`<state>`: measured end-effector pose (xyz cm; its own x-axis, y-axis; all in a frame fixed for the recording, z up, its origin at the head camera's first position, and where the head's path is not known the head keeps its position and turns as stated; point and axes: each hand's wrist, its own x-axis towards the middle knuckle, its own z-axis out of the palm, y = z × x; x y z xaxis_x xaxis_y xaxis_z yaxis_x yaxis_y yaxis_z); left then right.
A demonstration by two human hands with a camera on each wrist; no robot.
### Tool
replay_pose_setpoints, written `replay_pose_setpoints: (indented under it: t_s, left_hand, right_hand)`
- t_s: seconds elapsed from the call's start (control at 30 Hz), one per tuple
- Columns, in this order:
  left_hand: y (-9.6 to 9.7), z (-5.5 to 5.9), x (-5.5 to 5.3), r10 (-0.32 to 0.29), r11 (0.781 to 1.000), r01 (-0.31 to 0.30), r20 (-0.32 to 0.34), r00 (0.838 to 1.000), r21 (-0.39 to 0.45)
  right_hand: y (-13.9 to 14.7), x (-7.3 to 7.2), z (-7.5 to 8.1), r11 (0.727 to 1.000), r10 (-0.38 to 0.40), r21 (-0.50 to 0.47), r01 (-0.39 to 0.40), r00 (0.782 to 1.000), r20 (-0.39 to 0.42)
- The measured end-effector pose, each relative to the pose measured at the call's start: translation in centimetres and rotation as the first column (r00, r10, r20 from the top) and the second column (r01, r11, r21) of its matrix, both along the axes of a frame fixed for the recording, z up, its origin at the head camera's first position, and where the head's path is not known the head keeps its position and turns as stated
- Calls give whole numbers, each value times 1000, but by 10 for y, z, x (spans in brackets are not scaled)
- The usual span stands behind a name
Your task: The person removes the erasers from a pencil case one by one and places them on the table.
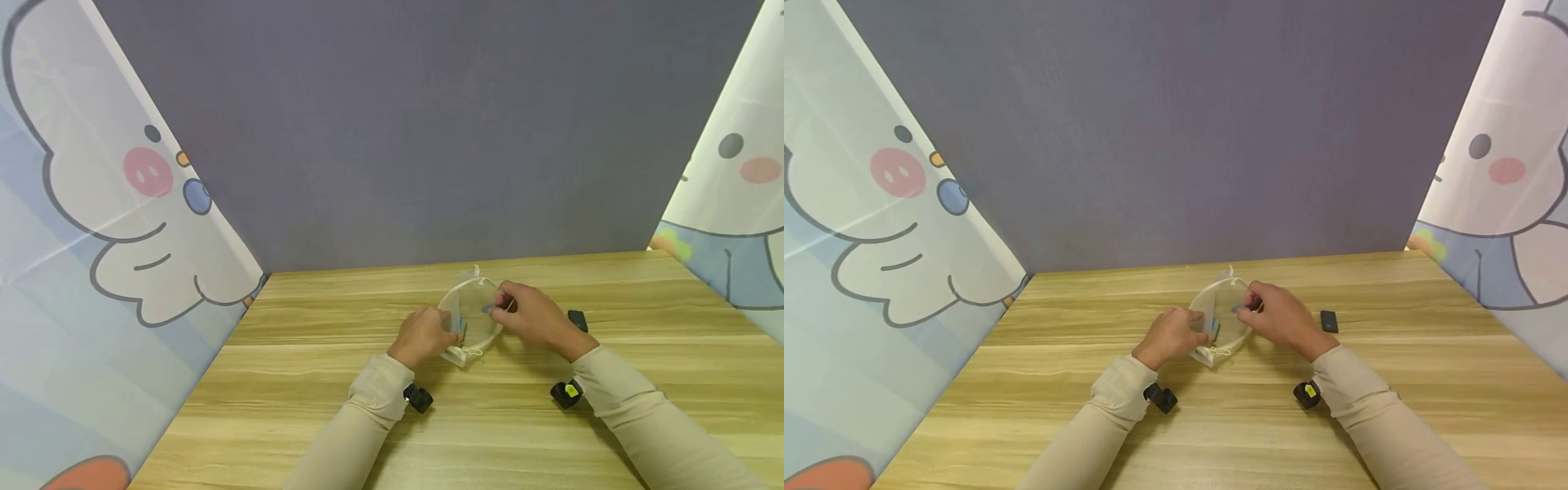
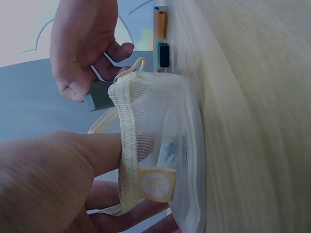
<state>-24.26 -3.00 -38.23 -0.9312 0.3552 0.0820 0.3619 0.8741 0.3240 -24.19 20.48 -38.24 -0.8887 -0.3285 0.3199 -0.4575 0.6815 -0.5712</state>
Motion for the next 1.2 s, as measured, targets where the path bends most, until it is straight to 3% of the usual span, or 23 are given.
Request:
replay_pose_setpoints:
  t_s: [0.4,0.77,1.2]
  left_hand:
    - [0,-4,-1,10,1000,-10,2,1000,-6]
    - [1,-5,0,5,1000,-6,-20,1000,-28]
    - [-2,-3,-1,-16,1000,15,-26,1000,-22]
  right_hand:
    - [7,0,-1,999,4,-40,-5,1000,-19]
    - [18,-3,2,999,-34,12,34,999,-17]
    - [30,-4,10,999,-45,-12,45,999,1]
